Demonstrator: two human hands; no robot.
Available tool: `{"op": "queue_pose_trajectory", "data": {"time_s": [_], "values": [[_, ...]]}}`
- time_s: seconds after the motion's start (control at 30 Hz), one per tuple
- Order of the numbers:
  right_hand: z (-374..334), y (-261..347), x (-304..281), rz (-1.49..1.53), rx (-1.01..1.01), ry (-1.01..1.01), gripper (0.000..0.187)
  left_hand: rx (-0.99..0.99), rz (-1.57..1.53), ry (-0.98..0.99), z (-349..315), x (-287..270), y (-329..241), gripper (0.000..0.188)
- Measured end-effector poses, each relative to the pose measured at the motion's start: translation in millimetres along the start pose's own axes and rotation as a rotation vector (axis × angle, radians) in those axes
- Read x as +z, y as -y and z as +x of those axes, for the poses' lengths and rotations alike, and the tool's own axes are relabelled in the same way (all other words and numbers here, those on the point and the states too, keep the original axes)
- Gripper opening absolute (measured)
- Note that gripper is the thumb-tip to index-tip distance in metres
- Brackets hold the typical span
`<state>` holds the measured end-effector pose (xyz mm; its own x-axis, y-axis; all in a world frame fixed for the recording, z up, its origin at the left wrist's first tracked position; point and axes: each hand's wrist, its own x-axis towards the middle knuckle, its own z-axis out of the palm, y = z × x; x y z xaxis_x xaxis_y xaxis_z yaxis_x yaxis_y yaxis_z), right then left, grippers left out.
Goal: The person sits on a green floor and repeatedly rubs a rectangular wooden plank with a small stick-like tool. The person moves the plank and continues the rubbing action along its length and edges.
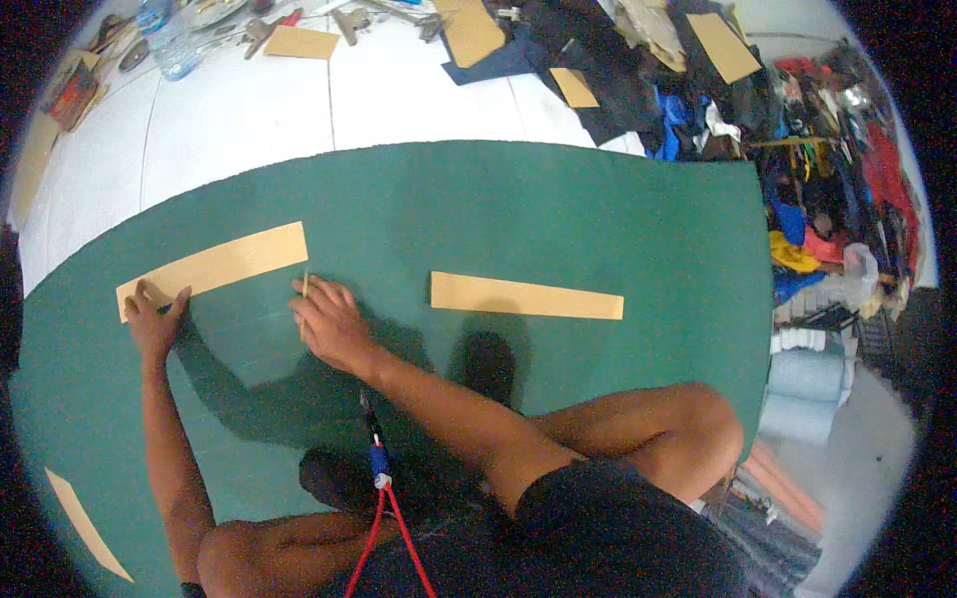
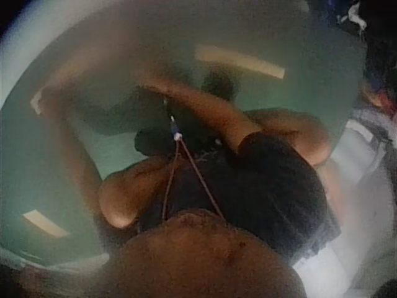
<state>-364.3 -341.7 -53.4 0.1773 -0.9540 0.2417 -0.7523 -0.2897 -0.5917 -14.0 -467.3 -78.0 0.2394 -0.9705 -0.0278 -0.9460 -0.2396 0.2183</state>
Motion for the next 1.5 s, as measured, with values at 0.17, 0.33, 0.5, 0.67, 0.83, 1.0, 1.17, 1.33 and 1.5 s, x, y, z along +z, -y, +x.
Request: {"op": "queue_pose_trajectory", "data": {"time_s": [0.17,0.33,0.5,0.67,0.83,1.0,1.17,1.33,1.5], "values": [[21,-5,7,-0.079,-0.029,0.030,0.025,0.199,0.055,-0.142,0,5,6,0.098],[13,-9,-2,-0.009,0.017,0.063,0.025,0.190,0.179,-0.061,-9,-1,-7,0.075],[-12,-20,-7,0.030,0.077,0.031,0.025,0.067,0.432,-0.043,-38,-12,-12,0.064],[-15,-12,3,0.046,0.030,-0.057,0.025,0.138,0.245,0.077,-91,-25,-12,0.048],[-17,7,8,0.068,0.037,-0.019,0.018,0.431,-0.159,-0.033,-89,-19,-40,0.051],[-8,25,1,0.043,0.001,0.153,0.018,0.454,-0.147,-0.056,-67,-13,-45,0.063],[21,0,6,-0.030,0.010,0.045,0.019,0.450,-0.228,-0.080,-41,-5,-77,0.046],[74,-54,-5,-0.159,0.097,-0.166,0.024,0.575,-0.297,-0.119,-29,9,-122,0.037],[116,-82,-7,-0.216,0.172,-0.222,0.036,0.594,-0.303,-0.200,-20,22,-123,0.036]]}}
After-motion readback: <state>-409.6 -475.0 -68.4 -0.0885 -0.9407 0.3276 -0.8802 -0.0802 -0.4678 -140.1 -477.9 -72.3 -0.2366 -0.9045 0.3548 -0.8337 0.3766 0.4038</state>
